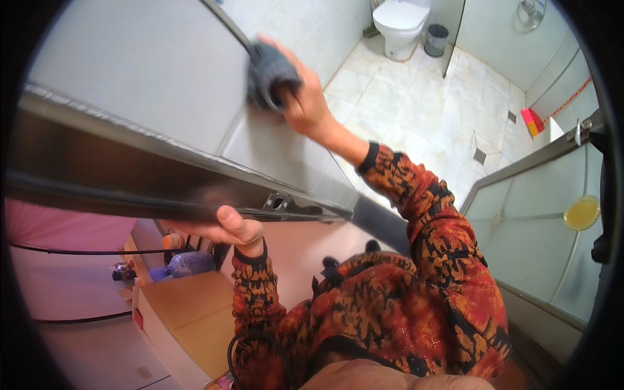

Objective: The person wipes a white cabinet door with a gray cloth, then moves to wipe a door frame and a glass shower door. The person continues wiping the cabinet door and a nearby wall surface.

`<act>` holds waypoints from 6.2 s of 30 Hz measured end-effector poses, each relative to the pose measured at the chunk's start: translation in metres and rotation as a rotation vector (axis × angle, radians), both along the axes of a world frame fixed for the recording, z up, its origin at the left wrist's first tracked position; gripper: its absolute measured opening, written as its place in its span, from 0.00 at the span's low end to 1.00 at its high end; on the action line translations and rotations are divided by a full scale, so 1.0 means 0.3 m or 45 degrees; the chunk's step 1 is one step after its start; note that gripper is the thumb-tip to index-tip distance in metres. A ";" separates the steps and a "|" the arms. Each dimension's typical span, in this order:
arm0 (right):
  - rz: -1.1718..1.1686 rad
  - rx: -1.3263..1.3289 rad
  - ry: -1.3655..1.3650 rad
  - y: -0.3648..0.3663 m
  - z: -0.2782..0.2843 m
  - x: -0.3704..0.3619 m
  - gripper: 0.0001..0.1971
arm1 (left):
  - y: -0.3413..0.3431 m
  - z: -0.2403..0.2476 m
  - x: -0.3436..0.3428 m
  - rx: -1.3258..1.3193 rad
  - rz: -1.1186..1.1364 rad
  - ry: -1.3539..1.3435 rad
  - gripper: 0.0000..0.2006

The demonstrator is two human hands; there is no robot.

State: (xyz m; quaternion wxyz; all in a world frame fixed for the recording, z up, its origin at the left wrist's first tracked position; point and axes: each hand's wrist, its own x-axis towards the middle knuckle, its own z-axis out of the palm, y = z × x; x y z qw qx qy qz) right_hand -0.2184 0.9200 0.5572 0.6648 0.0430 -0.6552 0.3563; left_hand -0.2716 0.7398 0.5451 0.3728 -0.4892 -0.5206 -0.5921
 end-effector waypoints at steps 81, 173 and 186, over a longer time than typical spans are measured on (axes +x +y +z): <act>-0.294 -0.028 -0.204 -0.326 -0.191 0.060 0.39 | -0.165 -0.196 -0.041 -0.091 -0.531 -0.457 0.17; -0.417 -0.671 -0.117 -0.339 -0.528 0.211 0.20 | -0.034 -0.842 -0.160 -0.552 -1.106 -1.863 0.07; -0.231 -0.898 -0.311 -0.358 -0.512 0.257 0.22 | -0.015 -0.818 -0.170 -0.577 -1.036 -1.776 0.10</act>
